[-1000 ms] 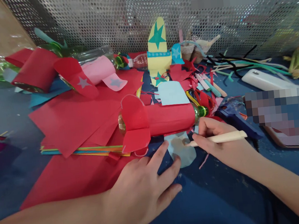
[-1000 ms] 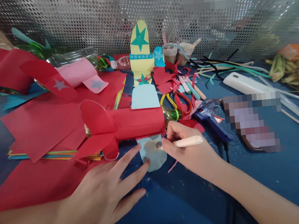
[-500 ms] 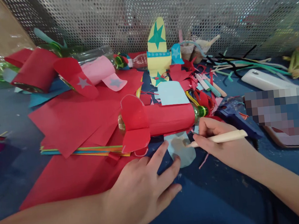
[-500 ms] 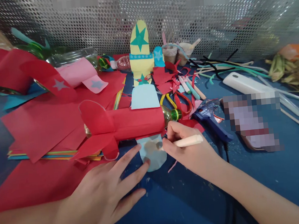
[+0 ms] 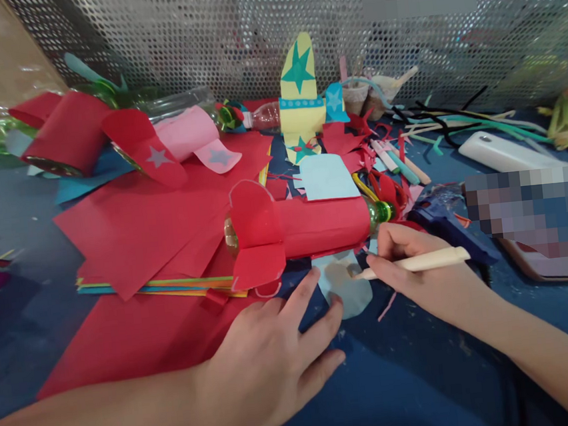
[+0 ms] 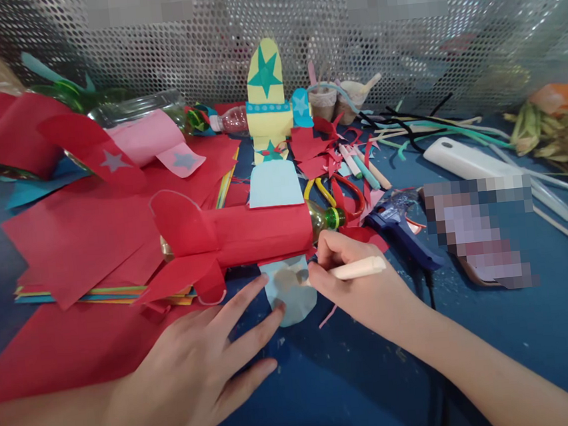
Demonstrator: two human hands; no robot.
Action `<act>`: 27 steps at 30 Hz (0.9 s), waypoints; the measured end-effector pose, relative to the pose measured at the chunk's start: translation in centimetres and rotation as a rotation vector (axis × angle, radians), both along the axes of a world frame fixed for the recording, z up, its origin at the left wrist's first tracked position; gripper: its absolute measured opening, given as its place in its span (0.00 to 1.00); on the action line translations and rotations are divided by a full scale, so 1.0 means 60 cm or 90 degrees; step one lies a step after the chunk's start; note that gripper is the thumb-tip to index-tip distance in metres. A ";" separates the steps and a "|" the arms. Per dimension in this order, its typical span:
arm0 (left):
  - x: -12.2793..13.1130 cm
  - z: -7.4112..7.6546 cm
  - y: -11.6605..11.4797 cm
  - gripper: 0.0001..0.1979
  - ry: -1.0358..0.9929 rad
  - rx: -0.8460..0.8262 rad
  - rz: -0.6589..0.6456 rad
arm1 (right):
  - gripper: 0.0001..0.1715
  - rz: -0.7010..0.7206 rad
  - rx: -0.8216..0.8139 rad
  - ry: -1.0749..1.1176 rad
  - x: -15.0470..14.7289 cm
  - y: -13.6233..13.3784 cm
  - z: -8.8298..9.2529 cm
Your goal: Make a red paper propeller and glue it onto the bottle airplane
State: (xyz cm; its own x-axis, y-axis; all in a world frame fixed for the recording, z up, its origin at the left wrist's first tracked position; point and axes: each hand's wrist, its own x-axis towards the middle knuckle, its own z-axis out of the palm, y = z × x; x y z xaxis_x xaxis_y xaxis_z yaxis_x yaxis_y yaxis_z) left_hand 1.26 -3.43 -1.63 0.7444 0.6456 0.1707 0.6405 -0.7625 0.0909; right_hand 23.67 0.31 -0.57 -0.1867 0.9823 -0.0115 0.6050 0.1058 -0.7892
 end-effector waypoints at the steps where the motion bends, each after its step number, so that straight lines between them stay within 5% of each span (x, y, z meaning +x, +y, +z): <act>1: 0.001 0.000 0.000 0.18 -0.003 0.000 0.000 | 0.14 -0.003 0.001 0.000 0.000 0.000 0.000; 27: -0.001 0.000 -0.001 0.18 0.005 0.012 -0.003 | 0.14 0.002 0.016 -0.006 -0.001 0.000 0.006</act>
State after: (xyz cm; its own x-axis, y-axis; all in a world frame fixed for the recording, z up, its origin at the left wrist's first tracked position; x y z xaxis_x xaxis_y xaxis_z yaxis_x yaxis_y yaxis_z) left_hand 1.19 -3.47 -1.61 0.7483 0.6393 0.1770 0.6379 -0.7667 0.0725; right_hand 23.61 0.31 -0.21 -0.1896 0.9818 0.0114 0.6114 0.1272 -0.7810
